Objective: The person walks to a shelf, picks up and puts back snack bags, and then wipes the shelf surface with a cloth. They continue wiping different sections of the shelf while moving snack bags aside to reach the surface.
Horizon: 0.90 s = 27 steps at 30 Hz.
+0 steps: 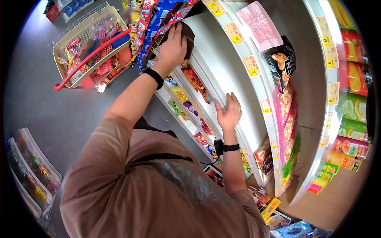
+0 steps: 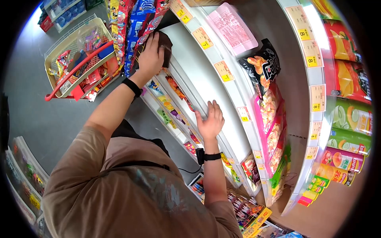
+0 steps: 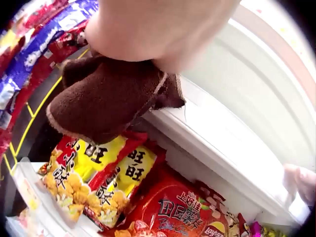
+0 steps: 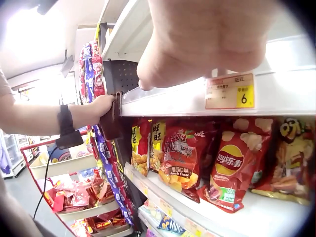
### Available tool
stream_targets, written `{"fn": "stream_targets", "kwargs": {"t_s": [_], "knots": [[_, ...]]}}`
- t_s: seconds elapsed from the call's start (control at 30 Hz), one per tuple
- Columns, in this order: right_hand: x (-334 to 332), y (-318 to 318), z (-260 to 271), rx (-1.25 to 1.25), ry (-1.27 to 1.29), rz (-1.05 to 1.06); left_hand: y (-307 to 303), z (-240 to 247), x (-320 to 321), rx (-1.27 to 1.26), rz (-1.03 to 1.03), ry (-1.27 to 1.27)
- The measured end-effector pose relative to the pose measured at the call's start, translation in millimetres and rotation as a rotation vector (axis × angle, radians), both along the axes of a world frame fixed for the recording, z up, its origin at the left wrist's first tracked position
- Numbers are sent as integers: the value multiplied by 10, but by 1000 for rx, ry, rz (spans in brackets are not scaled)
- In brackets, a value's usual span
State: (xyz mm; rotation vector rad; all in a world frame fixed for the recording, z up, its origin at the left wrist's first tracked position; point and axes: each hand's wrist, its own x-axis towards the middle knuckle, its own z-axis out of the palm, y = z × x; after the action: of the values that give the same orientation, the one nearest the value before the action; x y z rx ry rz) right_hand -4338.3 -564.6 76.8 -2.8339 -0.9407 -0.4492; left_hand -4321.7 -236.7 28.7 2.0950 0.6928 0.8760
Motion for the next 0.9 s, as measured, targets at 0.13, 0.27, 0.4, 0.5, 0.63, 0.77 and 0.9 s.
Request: {"fn": "stream_targets", "kwargs": {"t_s": [0.13, 0.27, 0.4, 0.5, 0.63, 0.77, 0.9], "knots": [[18, -1, -15, -9, 2, -12, -205, -118, -152, -73, 12, 41], [7, -6, -2, -2, 5, -6, -411, -316, -147, -72, 64, -83], [28, 1, 0, -6, -2, -4, -290, -251, -65, -141, 98, -86], [25, -3, 13, -1, -21, 16, -292, -109, -63, -265, 120, -41], [18, -5, 28, -10, -11, -11, -377, -158, -29, -215, 132, -91], [30, 23, 27, -26, -12, -37, -575, -188, -142, -166, 33, -163], [33, 16, 25, 11, -25, -20, -466, -187, -102, -167, 28, -162]]}}
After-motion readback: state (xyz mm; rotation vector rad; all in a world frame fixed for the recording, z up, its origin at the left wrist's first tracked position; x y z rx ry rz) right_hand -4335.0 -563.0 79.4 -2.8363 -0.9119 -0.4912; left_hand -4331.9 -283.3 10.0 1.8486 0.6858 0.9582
